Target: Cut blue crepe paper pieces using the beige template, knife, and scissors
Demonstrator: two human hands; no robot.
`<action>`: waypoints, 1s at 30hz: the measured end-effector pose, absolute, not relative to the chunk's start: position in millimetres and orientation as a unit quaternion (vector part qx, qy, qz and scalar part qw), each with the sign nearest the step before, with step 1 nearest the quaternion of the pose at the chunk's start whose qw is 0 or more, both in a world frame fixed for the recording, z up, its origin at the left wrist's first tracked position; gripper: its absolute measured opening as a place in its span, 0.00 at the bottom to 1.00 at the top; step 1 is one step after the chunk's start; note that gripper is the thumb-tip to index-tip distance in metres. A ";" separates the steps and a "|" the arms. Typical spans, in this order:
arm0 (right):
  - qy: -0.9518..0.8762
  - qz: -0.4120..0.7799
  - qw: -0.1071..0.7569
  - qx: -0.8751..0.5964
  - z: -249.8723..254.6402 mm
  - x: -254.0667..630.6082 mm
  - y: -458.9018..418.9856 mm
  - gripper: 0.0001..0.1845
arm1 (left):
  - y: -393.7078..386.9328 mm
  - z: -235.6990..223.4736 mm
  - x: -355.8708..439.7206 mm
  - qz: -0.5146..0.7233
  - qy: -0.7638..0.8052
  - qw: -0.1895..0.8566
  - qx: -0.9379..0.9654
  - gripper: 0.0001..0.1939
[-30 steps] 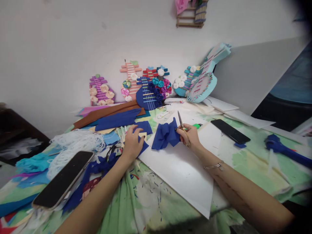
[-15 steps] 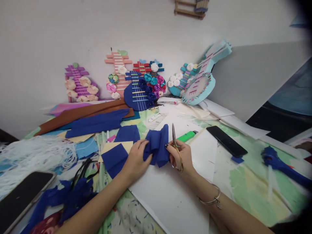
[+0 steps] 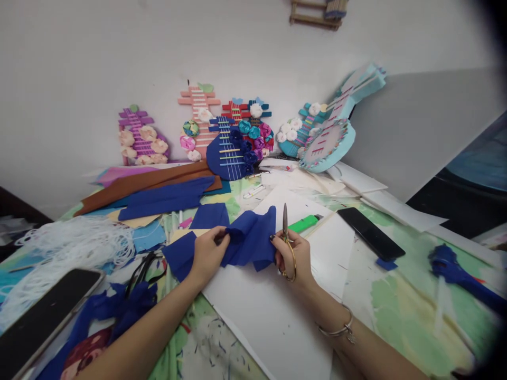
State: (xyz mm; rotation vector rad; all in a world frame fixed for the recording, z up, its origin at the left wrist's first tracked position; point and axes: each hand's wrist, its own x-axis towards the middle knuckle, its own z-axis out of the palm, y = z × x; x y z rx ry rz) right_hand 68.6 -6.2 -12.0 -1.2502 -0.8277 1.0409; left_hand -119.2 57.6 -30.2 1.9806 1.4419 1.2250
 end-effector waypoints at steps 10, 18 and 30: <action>-0.371 0.415 0.630 -0.541 -3.7 74.8 -4.7 0.15 | 57.4 -24.5 -121.4 0.517 0.498 0.156 0.679 0.09; -0.540 0.219 0.478 -0.657 30.8 123.5 1.2 0.07 | 56.5 -6.1 -137.3 0.523 0.405 -0.048 0.749 0.03; -0.624 -0.081 0.211 -0.748 59.2 167.0 94.5 0.12 | -21.4 -12.1 -97.0 0.244 0.113 -0.279 0.922 0.10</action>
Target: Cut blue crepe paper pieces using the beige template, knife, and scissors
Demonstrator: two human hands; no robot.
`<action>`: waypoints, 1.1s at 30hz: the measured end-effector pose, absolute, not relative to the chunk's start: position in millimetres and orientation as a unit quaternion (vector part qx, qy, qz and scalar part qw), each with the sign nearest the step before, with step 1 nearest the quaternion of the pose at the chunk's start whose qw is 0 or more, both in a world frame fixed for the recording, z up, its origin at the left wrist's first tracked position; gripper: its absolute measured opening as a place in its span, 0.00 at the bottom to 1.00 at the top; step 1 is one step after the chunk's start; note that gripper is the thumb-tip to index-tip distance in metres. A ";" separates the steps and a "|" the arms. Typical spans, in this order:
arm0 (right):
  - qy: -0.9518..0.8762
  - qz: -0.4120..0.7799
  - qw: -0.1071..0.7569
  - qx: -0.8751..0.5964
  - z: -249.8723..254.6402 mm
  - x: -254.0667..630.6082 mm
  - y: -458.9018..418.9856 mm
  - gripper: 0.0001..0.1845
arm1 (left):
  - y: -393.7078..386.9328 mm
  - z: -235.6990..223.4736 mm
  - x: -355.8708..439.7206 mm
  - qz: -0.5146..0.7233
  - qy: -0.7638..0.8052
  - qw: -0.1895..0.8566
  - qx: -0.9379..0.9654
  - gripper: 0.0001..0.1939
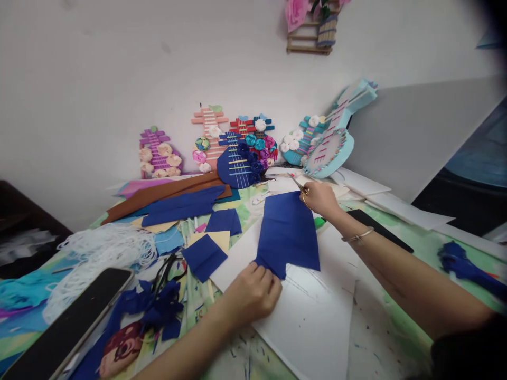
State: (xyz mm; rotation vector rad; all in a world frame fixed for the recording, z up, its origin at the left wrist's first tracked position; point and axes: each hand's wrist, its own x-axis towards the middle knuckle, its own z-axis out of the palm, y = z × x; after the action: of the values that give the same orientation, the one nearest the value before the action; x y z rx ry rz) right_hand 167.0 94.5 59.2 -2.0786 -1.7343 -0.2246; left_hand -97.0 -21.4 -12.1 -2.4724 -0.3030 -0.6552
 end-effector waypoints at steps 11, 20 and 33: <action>-0.637 -0.045 0.247 -0.729 42.0 150.8 124.3 0.14 | -48.6 -32.6 -75.6 -0.252 -0.162 0.138 -0.944 0.16; -0.721 0.090 0.277 -0.629 27.4 142.8 43.1 0.08 | -67.9 -34.7 -79.2 -0.236 -0.225 0.110 -0.939 0.25; -0.753 0.114 0.331 -0.558 -1.4 126.7 26.7 0.04 | -62.9 -19.3 -79.7 -0.314 -0.139 -0.064 -0.937 0.11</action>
State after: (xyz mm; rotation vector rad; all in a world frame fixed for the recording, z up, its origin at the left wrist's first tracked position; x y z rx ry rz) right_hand 126.7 26.7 -1.4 -1.4577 -1.9678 0.2971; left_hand -79.7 -62.9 -19.3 -3.0698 -0.4559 -1.0286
